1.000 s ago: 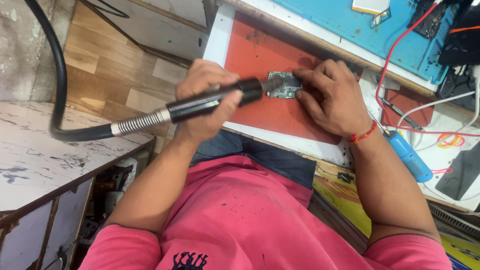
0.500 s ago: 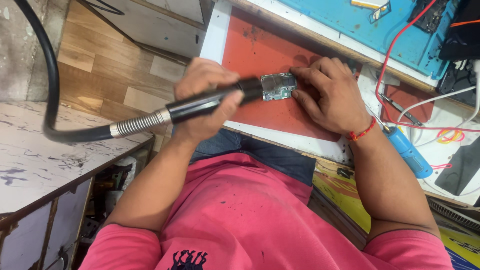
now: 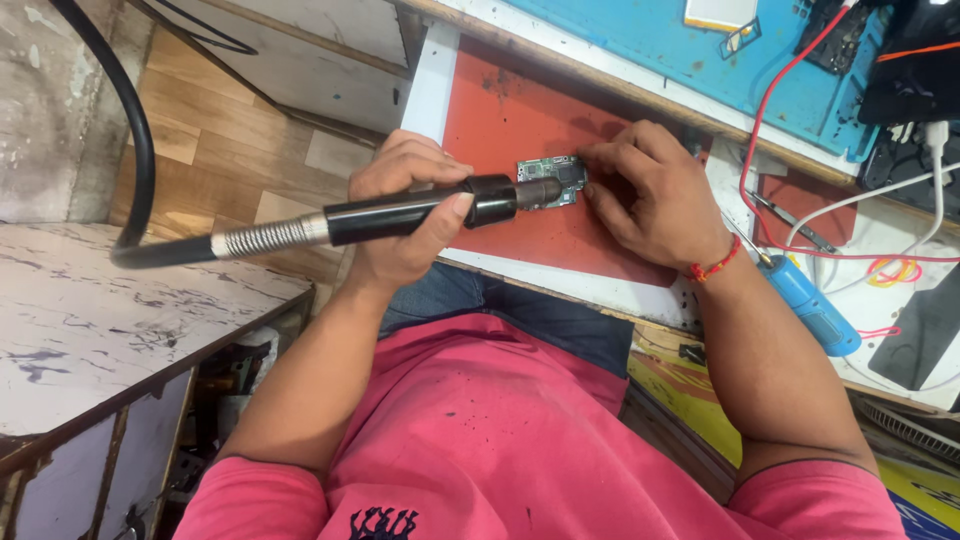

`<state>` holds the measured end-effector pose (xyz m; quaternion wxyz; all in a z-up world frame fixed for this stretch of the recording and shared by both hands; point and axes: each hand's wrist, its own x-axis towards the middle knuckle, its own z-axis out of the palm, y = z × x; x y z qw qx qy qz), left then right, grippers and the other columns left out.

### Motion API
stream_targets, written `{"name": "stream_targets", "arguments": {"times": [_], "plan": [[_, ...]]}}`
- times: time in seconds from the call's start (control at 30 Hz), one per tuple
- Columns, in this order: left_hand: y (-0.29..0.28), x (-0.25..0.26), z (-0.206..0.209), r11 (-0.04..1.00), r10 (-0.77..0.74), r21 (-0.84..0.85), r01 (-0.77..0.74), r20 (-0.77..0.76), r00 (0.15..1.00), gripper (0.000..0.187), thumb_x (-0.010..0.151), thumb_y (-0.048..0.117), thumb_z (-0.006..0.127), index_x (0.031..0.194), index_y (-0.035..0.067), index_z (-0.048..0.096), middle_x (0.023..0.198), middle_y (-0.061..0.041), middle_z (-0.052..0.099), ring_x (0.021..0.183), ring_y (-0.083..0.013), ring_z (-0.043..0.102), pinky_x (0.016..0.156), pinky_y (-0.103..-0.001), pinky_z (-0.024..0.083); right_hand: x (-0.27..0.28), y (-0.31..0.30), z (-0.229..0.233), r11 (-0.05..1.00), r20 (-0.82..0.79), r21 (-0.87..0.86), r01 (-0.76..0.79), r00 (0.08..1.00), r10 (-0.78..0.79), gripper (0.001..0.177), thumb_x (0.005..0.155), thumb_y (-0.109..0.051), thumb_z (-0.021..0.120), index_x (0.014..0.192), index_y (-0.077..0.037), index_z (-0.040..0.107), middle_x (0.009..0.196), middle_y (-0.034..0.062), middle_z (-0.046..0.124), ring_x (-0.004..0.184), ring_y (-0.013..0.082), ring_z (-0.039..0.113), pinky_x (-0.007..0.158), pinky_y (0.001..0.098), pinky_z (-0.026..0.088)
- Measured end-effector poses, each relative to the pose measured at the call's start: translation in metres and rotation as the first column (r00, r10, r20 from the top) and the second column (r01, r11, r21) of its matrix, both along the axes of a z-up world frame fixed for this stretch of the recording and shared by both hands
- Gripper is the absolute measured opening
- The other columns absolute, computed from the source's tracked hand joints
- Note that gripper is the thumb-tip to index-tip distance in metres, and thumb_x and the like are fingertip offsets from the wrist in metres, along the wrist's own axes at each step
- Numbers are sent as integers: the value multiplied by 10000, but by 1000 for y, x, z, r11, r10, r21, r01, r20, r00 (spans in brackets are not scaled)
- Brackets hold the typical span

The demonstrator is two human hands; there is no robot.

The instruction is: The person uses a hot air gun to heat a small circuit board placed on a red mat. They hold the board steady with one hand while directing the hot air with the other, then set the tool down and continue to handle the board.

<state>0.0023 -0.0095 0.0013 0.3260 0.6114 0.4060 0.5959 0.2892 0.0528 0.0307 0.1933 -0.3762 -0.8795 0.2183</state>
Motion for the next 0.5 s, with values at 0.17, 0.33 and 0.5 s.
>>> {"name": "stream_targets", "arguments": {"times": [0.17, 0.33, 0.5], "plan": [[9, 3, 7, 998, 18, 67, -12, -84, 996, 216, 908, 144, 767, 1043, 13, 661, 1023, -131, 715, 996, -257, 655, 903, -355, 533, -7, 8, 11, 997, 27, 62, -34, 999, 33, 328, 879, -78, 744, 1201, -41, 695, 1047, 153, 613, 977, 348, 620, 848, 427, 522], [-2, 1, -4, 999, 54, 5, -54, -73, 996, 223, 959, 165, 801, 1093, 32, 682, 1007, -113, 729, 963, -254, 660, 912, -338, 536, -3, 2, 5, 998, 46, 25, -54, 998, 53, 341, 899, -88, 735, 1232, -33, 684, 1059, 145, 612, 1004, 358, 611, 890, 446, 513], [5, 4, -4, 992, 1, 128, 22, -174, 985, 269, 889, 197, 819, 1061, 45, 679, 1024, -103, 728, 980, -261, 679, 916, -356, 536, -1, 4, 5, 999, 57, 16, -34, 998, 33, 349, 904, -93, 737, 1244, -29, 686, 1023, 131, 614, 977, 345, 612, 864, 444, 510]]}}
